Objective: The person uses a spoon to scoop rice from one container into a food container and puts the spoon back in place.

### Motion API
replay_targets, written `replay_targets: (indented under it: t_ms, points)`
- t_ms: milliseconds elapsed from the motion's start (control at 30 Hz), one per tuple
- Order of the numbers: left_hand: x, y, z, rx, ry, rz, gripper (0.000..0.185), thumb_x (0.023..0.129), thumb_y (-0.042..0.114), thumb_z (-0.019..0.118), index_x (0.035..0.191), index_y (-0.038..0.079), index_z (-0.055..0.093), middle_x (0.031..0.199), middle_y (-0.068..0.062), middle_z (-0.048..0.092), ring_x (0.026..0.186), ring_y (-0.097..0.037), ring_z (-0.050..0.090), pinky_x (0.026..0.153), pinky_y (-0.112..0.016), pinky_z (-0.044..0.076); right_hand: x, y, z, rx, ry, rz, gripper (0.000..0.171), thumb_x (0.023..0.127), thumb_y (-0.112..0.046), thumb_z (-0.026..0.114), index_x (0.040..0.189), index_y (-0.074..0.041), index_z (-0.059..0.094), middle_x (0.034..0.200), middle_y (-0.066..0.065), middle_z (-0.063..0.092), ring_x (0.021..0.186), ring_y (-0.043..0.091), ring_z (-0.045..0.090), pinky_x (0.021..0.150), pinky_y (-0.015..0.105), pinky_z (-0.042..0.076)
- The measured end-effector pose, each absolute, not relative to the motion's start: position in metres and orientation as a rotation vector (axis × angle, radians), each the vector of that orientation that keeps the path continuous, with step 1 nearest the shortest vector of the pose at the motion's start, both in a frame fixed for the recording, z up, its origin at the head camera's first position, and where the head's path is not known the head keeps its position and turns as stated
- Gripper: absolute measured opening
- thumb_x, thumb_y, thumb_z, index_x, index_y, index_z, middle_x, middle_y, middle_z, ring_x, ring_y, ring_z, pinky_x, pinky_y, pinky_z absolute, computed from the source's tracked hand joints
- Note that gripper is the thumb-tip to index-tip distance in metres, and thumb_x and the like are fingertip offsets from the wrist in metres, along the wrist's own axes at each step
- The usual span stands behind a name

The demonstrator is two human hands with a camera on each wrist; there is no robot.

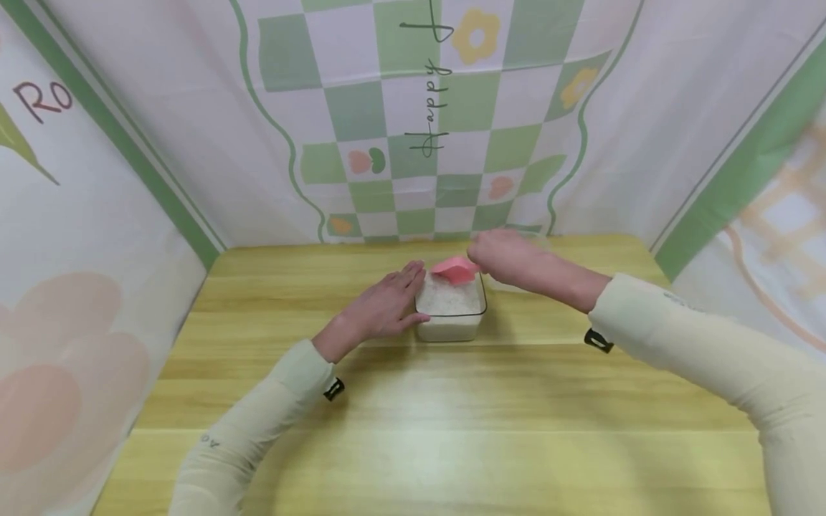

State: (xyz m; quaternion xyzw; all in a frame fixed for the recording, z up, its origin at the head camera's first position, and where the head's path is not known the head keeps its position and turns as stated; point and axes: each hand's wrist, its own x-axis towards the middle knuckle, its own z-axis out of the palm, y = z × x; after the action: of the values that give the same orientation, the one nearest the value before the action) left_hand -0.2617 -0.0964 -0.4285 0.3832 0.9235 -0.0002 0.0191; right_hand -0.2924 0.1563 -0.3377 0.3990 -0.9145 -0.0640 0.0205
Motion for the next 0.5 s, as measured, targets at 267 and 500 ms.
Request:
replay_targets:
  t_ms: [267, 500]
  points:
    - [-0.2614, -0.096, -0.4289, 1.181, 2.871, -0.024, 0.085, 0.104, 0.059, 0.034, 0.158, -0.003, 0.015, 0.167, -0.019, 0.009, 0.156, -0.028, 0.01, 0.125, -0.044, 0.024, -0.2959, 0.1558, -0.3433, 1.218, -2.948, -0.163, 0.029, 0.081, -0.001, 0.072, 0.061, -0.011, 0.054, 0.059, -0.001, 0.051, 0.057, 0.016, 0.046, 0.053, 0.034, 0.046]
    - [-0.2607, -0.0954, -0.4267, 1.172, 2.86, -0.029, 0.084, 0.104, 0.058, 0.035, 0.158, -0.004, 0.014, 0.167, -0.019, 0.008, 0.156, -0.028, 0.009, 0.125, -0.044, 0.023, -0.3026, 0.1563, -0.3413, 1.219, -3.192, 0.002, 0.049, 0.088, -0.007, 0.069, 0.047, -0.015, 0.045, 0.045, -0.008, 0.052, 0.045, 0.003, 0.048, 0.046, 0.018, 0.034]
